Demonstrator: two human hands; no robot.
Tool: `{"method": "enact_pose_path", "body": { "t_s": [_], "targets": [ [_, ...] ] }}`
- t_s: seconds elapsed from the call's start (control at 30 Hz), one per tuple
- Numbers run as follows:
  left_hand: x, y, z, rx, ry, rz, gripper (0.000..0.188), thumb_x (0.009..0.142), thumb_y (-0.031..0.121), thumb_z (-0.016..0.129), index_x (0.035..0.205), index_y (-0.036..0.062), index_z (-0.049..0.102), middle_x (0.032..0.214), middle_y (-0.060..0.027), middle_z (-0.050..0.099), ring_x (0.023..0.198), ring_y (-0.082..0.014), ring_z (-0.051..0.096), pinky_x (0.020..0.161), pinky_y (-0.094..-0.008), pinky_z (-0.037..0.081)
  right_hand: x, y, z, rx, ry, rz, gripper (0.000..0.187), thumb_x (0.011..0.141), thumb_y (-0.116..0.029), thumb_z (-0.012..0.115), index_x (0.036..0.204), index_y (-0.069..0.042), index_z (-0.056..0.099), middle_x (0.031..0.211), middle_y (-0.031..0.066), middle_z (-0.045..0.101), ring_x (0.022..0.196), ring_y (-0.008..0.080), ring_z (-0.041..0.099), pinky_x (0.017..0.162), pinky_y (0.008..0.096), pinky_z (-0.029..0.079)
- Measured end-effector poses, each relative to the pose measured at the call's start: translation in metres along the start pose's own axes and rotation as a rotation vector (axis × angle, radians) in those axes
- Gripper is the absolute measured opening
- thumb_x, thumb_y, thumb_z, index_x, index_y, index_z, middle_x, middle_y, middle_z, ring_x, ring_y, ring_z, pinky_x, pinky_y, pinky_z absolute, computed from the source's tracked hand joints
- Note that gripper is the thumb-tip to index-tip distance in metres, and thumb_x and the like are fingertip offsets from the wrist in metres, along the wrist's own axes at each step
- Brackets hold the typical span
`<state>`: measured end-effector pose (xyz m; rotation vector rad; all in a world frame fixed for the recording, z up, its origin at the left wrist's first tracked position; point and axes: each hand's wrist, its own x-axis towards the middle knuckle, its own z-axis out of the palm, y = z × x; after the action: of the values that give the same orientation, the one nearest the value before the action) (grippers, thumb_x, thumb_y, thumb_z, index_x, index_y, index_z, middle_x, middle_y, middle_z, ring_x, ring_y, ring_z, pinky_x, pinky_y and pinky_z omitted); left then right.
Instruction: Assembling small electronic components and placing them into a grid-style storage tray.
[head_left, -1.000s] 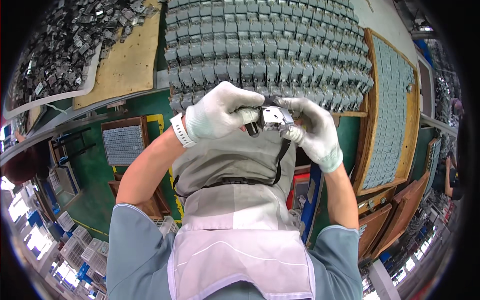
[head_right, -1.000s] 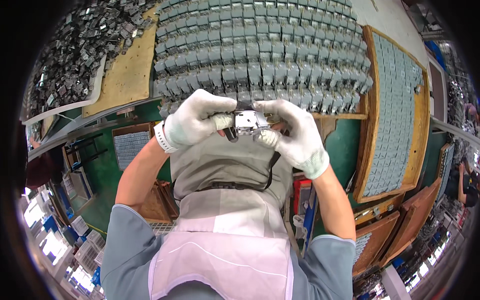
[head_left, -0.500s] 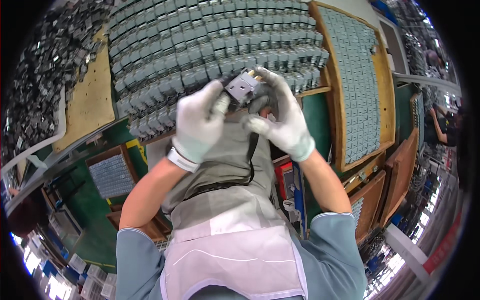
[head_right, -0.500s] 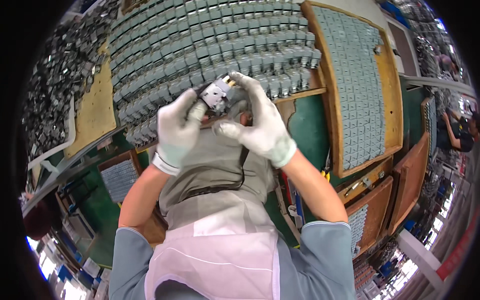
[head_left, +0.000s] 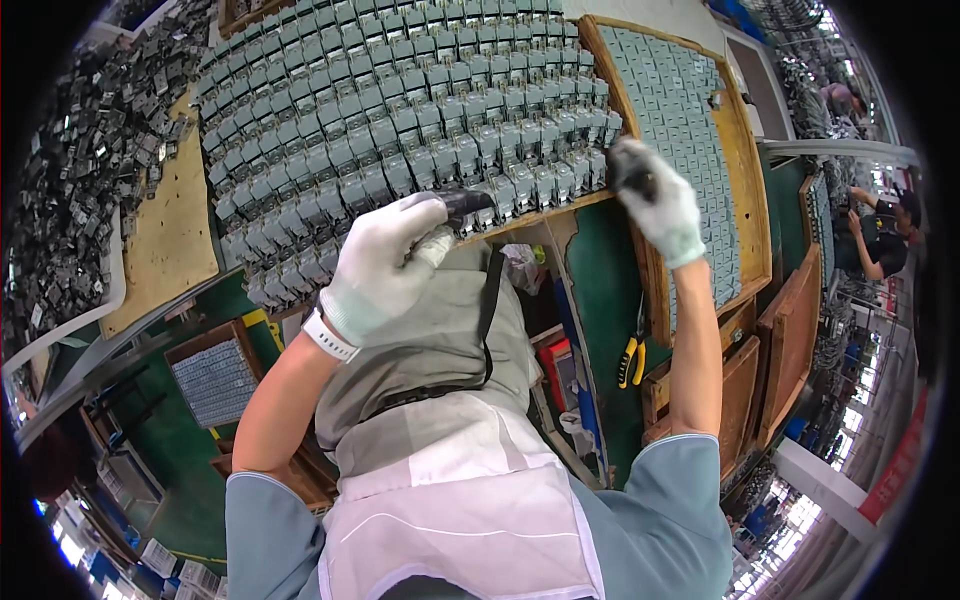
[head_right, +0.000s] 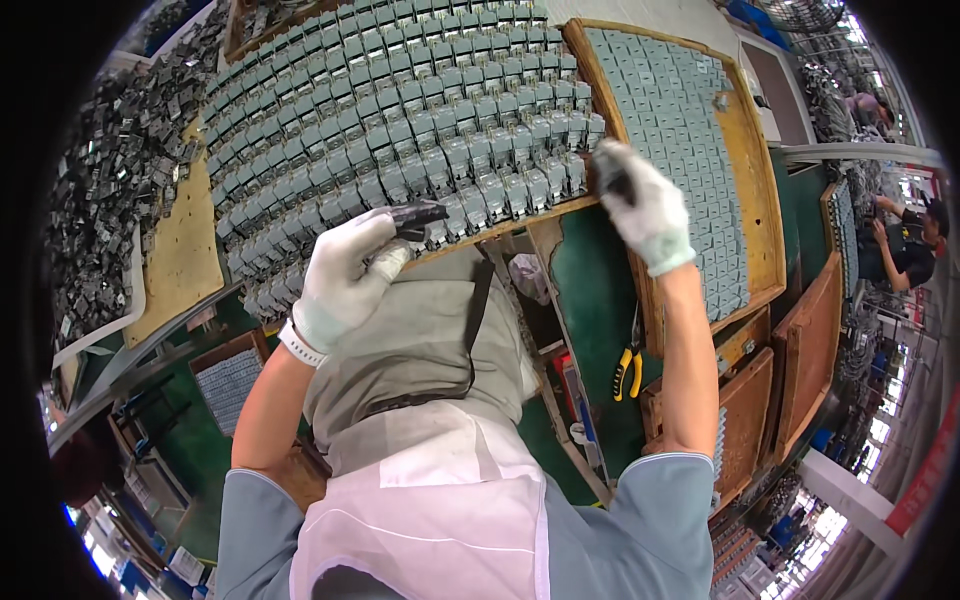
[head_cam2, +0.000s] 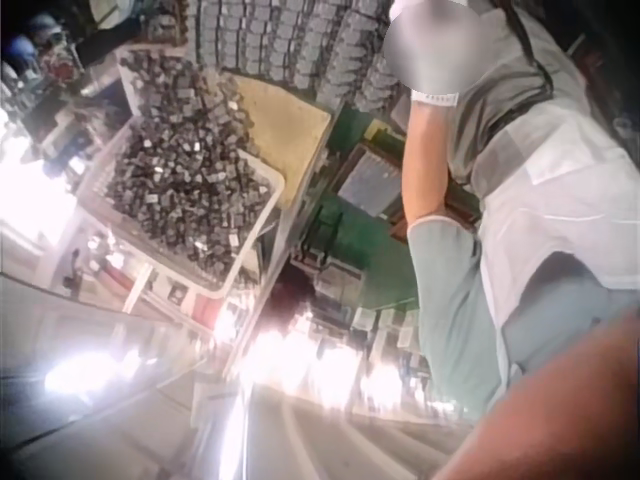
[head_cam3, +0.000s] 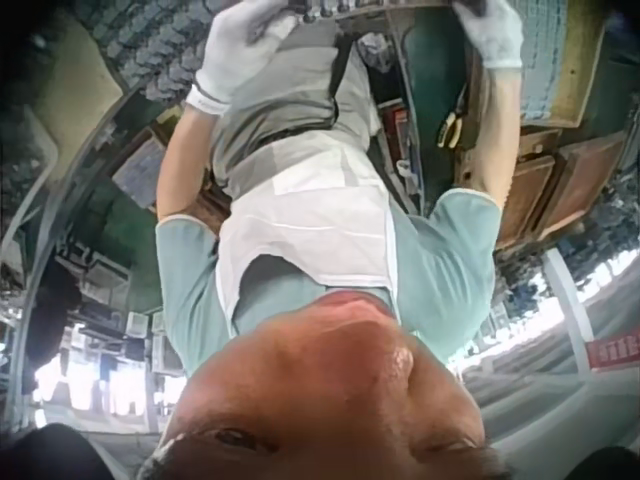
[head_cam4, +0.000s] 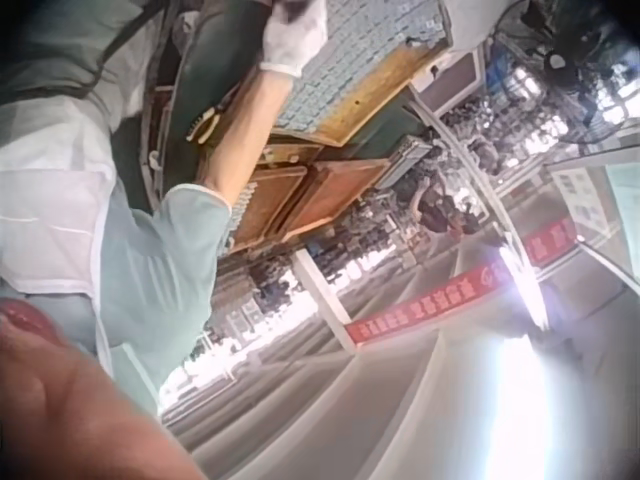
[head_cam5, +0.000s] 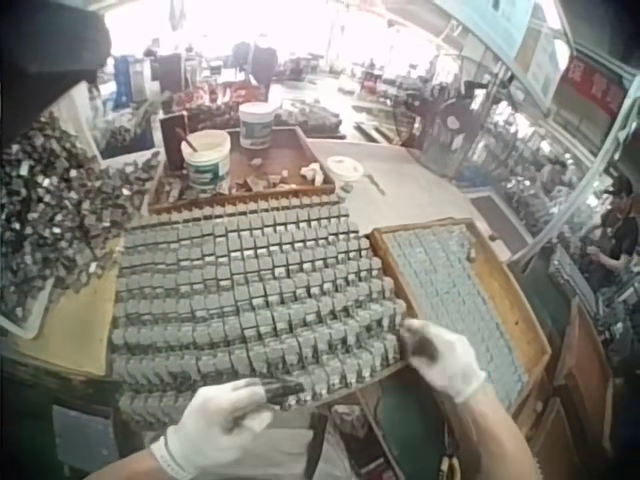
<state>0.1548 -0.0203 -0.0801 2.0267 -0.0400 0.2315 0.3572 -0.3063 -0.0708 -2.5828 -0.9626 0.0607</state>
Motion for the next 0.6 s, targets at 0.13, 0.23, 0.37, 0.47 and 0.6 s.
{"method": "enact_pose_path", "body": {
  "t_s": [0.13,0.23,0.37,0.47,0.6],
  "targets": [
    [-0.004,0.005,-0.003,-0.027,0.006,0.011,0.011,0.08,0.003,0.061,0.09,-0.0008,0.058,0.083,-0.017,0.056,0.069,-0.0371,0.056,0.062,-0.039,0.045,0.006,-0.002,0.002,-0.007,-0.169,0.028,0.065,0.076,-0.001,0.069,0.136,-0.015,0.051,0.111,0.0105,0.068,0.092,0.026,0.068,0.082,0.0332,0.053],
    [-0.011,-0.002,-0.012,-0.011,0.043,-0.015,0.01,0.079,0.004,0.062,0.086,-0.0013,0.057,0.083,-0.0168,0.056,0.066,-0.0341,0.055,0.059,-0.0361,0.044,0.012,-0.008,-0.014,0.087,-0.173,0.151,0.067,0.076,-0.001,0.068,0.138,-0.016,0.049,0.107,0.0098,0.068,0.086,0.0234,0.067,0.078,0.0341,0.053],
    [-0.017,-0.01,-0.029,0.004,0.051,-0.057,0.01,0.077,0.002,0.064,0.078,-0.0026,0.055,0.08,-0.0185,0.056,0.061,-0.0335,0.054,0.056,-0.0364,0.044,0.058,0.109,-0.079,0.473,0.193,0.158,0.045,0.088,-0.011,0.062,0.131,-0.002,0.055,0.097,0.0027,0.066,0.077,0.0093,0.06,0.068,0.0232,0.046],
    [-0.017,-0.008,-0.04,0.058,0.056,-0.035,0.012,0.075,0.001,0.066,0.076,-0.0015,0.054,0.079,-0.0187,0.056,0.061,-0.0341,0.054,0.056,-0.0369,0.044,0.118,0.214,-0.086,0.341,0.291,0.535,0.05,0.082,-0.015,0.067,0.127,0.002,0.058,0.106,0.0088,0.068,0.083,0.0144,0.066,0.069,0.0251,0.052],
    [-0.008,0.004,-0.058,0.158,0.001,-0.035,0.029,0.08,0.005,0.061,0.109,0.0034,0.066,0.08,-0.016,0.056,0.065,-0.0357,0.055,0.059,-0.0404,0.044,0.158,0.356,-0.031,0.501,0.224,0.658,0.026,0.083,-0.03,0.07,0.102,-0.013,0.066,0.083,-0.0001,0.063,0.07,0.0129,0.058,0.062,0.0271,0.049]
  ]
}}
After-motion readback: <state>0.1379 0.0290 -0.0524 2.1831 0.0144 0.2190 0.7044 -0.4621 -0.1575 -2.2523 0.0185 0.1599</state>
